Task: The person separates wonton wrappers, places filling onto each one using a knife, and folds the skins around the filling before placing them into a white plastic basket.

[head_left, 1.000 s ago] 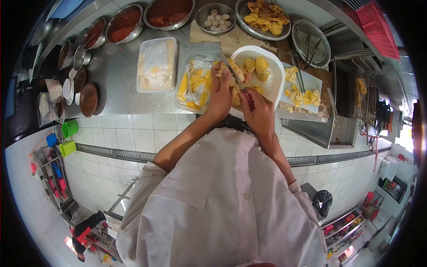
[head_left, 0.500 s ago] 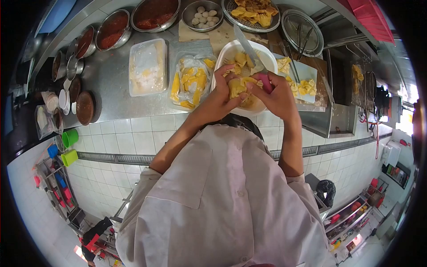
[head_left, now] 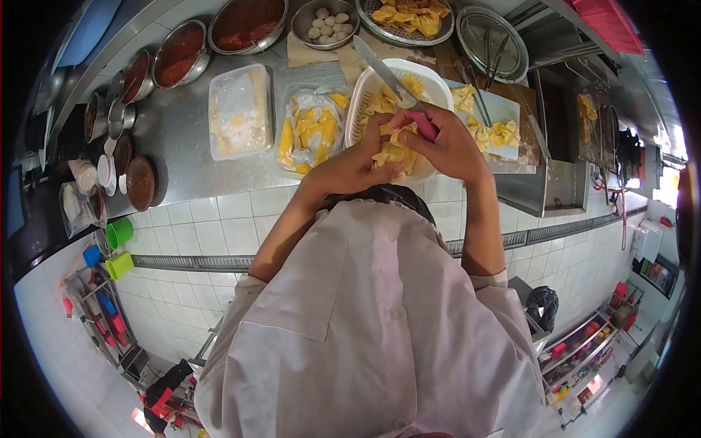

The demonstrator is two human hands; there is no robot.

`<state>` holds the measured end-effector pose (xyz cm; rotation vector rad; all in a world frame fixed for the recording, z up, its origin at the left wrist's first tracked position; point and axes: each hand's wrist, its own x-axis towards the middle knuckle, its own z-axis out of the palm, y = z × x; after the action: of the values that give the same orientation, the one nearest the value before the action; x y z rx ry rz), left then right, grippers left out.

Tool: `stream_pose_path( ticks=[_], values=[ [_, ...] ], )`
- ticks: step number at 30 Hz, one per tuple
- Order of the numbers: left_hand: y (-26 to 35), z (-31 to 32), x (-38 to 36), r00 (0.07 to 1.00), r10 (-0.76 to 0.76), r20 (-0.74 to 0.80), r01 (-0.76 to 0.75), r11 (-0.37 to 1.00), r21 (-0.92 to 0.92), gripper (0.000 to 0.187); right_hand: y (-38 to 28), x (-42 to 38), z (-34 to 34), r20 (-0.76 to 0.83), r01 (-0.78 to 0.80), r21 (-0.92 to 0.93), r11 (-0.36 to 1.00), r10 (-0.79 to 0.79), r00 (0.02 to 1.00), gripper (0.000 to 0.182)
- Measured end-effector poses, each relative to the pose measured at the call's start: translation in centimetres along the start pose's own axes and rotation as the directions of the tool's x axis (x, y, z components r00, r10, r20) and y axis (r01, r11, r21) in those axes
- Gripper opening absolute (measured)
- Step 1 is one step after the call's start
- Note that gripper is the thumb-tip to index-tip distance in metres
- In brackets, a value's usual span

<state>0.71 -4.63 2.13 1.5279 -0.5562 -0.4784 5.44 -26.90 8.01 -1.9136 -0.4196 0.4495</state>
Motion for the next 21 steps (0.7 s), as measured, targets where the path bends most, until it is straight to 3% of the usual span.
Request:
stream_pose_path(
  ticks=[4,7,8,11,14,18,21],
  values=[
    [-0.4,-0.2,-0.1,1.0,-0.017,0.019,0.018,1.0,-0.008,0.083,1.2,0.1,1.0,-0.069,0.01,-0.003,1.0,-0.01,0.998,0.022],
    [-1.3,-0.5,-0.4,0.989,-0.148,0.024,0.149,0.985,-0.085,0.087,1.1,0.1,1.4,-0.087,-0.039,-0.04,0.998,0.035,0.996,0.021],
    [-1.5,-0.6,-0.4,0.993,-0.121,0.012,0.121,0.992,-0.022,0.086,0.9,0.1,1.4,-0.083,-0.062,-0.056,0.997,0.057,0.995,0.02],
    [-1.3,-0.6,-0.5,0.999,-0.043,-0.017,0.044,0.997,0.062,0.084,-0.5,0.2,1.2,-0.04,-0.011,-0.24,0.971,0.002,0.999,0.021],
    [-0.4,-0.1,-0.3,0.998,-0.022,-0.064,0.02,0.999,-0.034,0.08,1.1,0.4,2.4,-0.163,0.15,-0.216,0.965,-0.187,0.969,0.022],
    [-0.6,0.1,-0.3,0.981,-0.064,-0.181,0.051,0.996,-0.074,0.068,2.8,0.7,3.3,-0.269,0.072,-0.133,0.988,-0.106,0.957,0.032],
    [-0.4,0.3,-0.1,0.928,-0.14,-0.346,0.028,0.95,-0.311,0.052,3.9,0.5,3.5,-0.369,-0.054,-0.031,0.998,0.039,0.928,0.029]
  ],
)
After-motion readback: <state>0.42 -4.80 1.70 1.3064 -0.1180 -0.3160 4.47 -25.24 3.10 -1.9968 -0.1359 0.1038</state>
